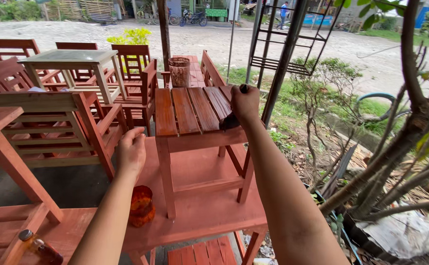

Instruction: The person applies reddish-brown wood stain with a brush to a small slatted wooden table, coating the tabletop, edges, and legs. They dip the brush into a stain container held in their other hand and continue brushing the table surfaces.

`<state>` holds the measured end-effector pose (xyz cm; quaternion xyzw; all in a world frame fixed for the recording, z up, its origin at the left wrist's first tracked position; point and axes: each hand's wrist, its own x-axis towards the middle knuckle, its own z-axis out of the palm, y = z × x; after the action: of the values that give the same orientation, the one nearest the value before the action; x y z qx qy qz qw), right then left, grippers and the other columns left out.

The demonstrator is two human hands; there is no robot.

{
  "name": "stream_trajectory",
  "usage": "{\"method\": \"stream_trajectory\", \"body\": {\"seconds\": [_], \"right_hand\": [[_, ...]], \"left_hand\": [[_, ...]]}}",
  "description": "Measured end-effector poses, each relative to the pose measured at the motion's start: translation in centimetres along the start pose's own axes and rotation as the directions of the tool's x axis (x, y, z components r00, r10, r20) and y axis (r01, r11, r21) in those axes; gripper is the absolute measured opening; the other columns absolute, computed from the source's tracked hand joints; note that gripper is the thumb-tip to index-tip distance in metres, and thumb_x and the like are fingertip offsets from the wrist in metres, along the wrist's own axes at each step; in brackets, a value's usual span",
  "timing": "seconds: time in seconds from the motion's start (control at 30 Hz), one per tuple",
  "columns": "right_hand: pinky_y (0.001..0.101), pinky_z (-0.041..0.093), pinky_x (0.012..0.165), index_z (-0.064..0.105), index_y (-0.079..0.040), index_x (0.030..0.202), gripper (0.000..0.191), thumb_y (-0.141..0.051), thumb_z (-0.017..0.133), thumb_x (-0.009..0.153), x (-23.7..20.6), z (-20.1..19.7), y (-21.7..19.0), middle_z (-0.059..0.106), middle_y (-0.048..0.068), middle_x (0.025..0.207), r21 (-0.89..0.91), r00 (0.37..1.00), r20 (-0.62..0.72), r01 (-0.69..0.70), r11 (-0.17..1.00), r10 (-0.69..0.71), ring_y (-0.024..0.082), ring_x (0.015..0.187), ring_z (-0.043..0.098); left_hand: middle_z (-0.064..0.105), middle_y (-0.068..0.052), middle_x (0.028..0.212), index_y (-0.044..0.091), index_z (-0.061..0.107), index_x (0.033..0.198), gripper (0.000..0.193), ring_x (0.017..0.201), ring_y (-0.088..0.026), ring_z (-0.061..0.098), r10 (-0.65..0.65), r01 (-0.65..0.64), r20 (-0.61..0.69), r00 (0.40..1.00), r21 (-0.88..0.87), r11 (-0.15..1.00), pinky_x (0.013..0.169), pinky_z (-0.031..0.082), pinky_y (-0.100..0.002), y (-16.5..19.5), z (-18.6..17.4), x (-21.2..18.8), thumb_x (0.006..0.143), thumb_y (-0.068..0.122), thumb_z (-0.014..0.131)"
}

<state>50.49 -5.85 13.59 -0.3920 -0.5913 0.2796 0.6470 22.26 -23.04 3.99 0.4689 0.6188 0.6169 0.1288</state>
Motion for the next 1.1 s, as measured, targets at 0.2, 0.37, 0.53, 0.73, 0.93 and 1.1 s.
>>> {"method": "stream_trajectory", "body": {"seconds": [0.2, 0.37, 0.53, 0.73, 0.93, 1.1], "right_hand": [[0.0313, 0.043, 0.044, 0.057, -0.002, 0.066, 0.028, -0.014, 0.066, 0.090, -4.0, -1.8, -1.5, 0.056, 0.003, 0.054, 0.006, 0.999, -0.010, 0.039, 0.999, -0.039, 0.013, 0.044, 0.052], [0.0312, 0.042, 0.040, 0.055, -0.002, 0.067, 0.025, -0.009, 0.064, 0.089, -4.3, -3.6, -1.9, 0.052, 0.003, 0.053, 0.311, 0.999, -0.024, 0.033, 0.950, -0.027, 0.014, 0.042, 0.050], [0.0313, 0.045, 0.041, 0.051, -0.006, 0.066, 0.025, -0.006, 0.067, 0.085, 0.2, -3.6, -3.8, 0.052, 0.004, 0.051, 0.413, 0.993, -0.089, 0.108, 0.905, -0.078, 0.014, 0.040, 0.050], [0.0324, 0.044, 0.039, 0.048, -0.008, 0.066, 0.032, -0.007, 0.076, 0.082, 6.8, 0.4, -2.5, 0.051, 0.003, 0.053, 0.400, 0.984, -0.156, 0.138, 0.906, -0.081, 0.015, 0.041, 0.051], [0.0319, 0.045, 0.043, 0.047, -0.005, 0.066, 0.032, -0.010, 0.071, 0.087, 15.7, 6.6, 3.9, 0.051, 0.003, 0.056, 0.364, 0.988, -0.074, 0.152, 0.919, -0.134, 0.013, 0.046, 0.051], [0.0311, 0.048, 0.044, 0.054, -0.004, 0.069, 0.023, -0.009, 0.069, 0.085, 21.7, 12.0, 9.3, 0.055, 0.003, 0.059, 0.290, 0.991, 0.015, 0.120, 0.950, -0.130, 0.012, 0.049, 0.052]], "left_hand": [[0.063, -0.011, 0.136, 0.008, 0.066, 0.130, 0.035, 0.124, -0.025, 0.061, -0.003, 0.002, 0.017, 1.000, 0.059, 0.998, 0.102, 0.048, -0.039, 2.0, -1.2, -1.3, 0.103, 0.026, 0.055], [0.063, -0.011, 0.136, 0.009, 0.066, 0.132, 0.037, 0.124, -0.026, 0.062, 0.042, -0.043, 0.018, 0.999, 0.056, 0.997, 0.103, 0.049, -0.040, 2.8, -1.5, 0.1, 0.102, 0.026, 0.055], [0.064, -0.010, 0.137, 0.009, 0.066, 0.132, 0.037, 0.126, -0.025, 0.060, 0.033, -0.034, 0.026, 0.999, 0.055, 0.998, 0.104, 0.047, -0.040, 1.8, -0.2, 1.8, 0.102, 0.026, 0.055], [0.068, -0.008, 0.131, 0.008, 0.066, 0.132, 0.038, 0.122, -0.022, 0.063, 0.013, -0.013, 0.015, 1.000, -0.006, 1.000, 0.101, 0.048, -0.037, -2.6, 2.8, 7.0, 0.101, 0.026, 0.055], [0.070, -0.011, 0.126, 0.007, 0.065, 0.135, 0.039, 0.117, -0.022, 0.066, 0.036, -0.038, -0.027, 0.999, -0.065, 0.997, 0.099, 0.050, -0.035, -4.5, 4.3, 13.8, 0.102, 0.026, 0.055], [0.066, -0.007, 0.133, 0.011, 0.063, 0.138, 0.041, 0.124, -0.020, 0.062, -0.141, 0.141, -0.096, 0.985, -0.008, 0.990, 0.104, 0.047, -0.035, -3.7, 4.7, 15.4, 0.102, 0.027, 0.052]]}}
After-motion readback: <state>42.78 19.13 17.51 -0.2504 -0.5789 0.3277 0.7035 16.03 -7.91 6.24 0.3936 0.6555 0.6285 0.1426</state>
